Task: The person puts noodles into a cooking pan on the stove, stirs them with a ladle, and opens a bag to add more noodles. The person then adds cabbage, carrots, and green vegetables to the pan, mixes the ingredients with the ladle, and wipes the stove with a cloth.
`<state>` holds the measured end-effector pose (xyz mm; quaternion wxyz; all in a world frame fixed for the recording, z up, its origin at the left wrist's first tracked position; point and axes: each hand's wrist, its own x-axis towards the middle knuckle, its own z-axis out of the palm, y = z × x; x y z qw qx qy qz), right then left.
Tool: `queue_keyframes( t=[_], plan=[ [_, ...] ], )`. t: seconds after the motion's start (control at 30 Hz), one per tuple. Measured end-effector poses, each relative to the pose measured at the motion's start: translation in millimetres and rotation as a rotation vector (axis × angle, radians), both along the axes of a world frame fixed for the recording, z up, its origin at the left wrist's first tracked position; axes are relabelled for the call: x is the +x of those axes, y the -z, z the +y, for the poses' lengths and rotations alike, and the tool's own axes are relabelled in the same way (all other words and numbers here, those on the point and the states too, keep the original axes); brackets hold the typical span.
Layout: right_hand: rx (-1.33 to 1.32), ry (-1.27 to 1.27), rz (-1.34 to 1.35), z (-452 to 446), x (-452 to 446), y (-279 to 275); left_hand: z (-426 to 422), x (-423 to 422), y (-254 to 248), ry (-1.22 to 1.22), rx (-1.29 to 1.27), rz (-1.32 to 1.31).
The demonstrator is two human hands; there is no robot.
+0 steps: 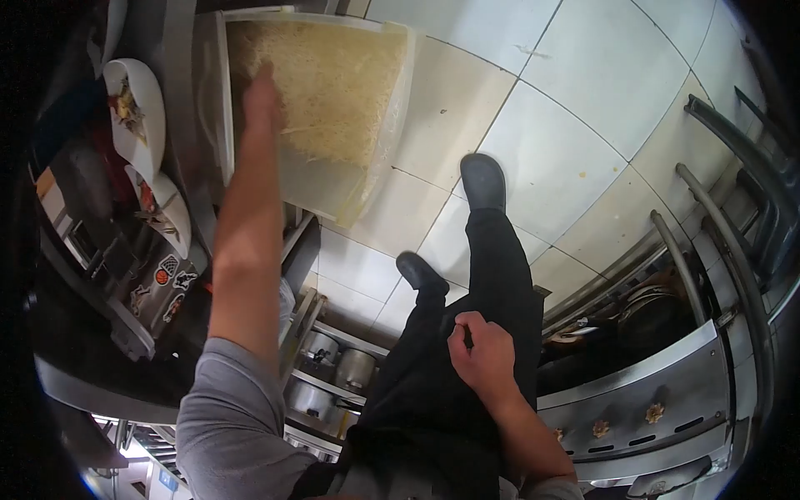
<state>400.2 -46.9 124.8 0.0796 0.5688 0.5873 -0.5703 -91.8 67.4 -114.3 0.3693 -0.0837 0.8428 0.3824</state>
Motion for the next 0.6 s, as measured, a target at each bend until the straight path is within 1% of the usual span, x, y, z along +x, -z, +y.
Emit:
queue_keyframes(
  t=[0.07, 0.1, 0.17, 0.2, 0.27, 0.33, 0.4, 0.43, 0.5, 0.53, 0.57, 0.6],
  plan=[
    [-0.114, 0.01, -0.058, 5, -4, -3, -5, 35, -38, 0.442, 0.024, 0.51],
    [-0.104, 0.013, -0.054, 7, -5, -4, -9, 33, -44, 0.443, 0.033, 0.516],
    [-0.099, 0.026, -0.067, 9, -7, -4, -21, 20, -42, 0.511, 0.011, 0.43],
    [-0.092, 0.029, -0.064, 11, -8, -2, -11, 11, -45, 0.512, 0.018, 0.434],
    [-0.1, 0.037, -0.068, 9, -9, -4, 9, -5, -48, 0.629, -0.513, 0.396],
    [-0.062, 0.031, -0.056, 7, -9, -4, 35, -14, -18, 0.411, 0.056, 0.273],
    [-0.023, 0.013, -0.05, 6, -6, 2, 62, -61, 31, 0.501, -0.08, 0.244],
    [0.004, 0.006, -0.041, 3, -6, 2, 69, -54, 25, 0.498, -0.079, 0.234],
    [0.021, -0.007, -0.03, 2, -5, 2, 83, -46, 4, 0.745, -0.442, 0.261],
    [-0.026, -0.008, -0.046, 3, -7, 0, 75, -39, 3, 0.747, -0.451, 0.261],
    [-0.069, -0.004, -0.062, 4, -9, -2, 70, -29, 1, 0.689, -0.36, 0.399],
    [-0.069, 0.006, -0.058, 3, -12, -3, 66, -17, -10, 0.731, -0.335, 0.484]
  ],
)
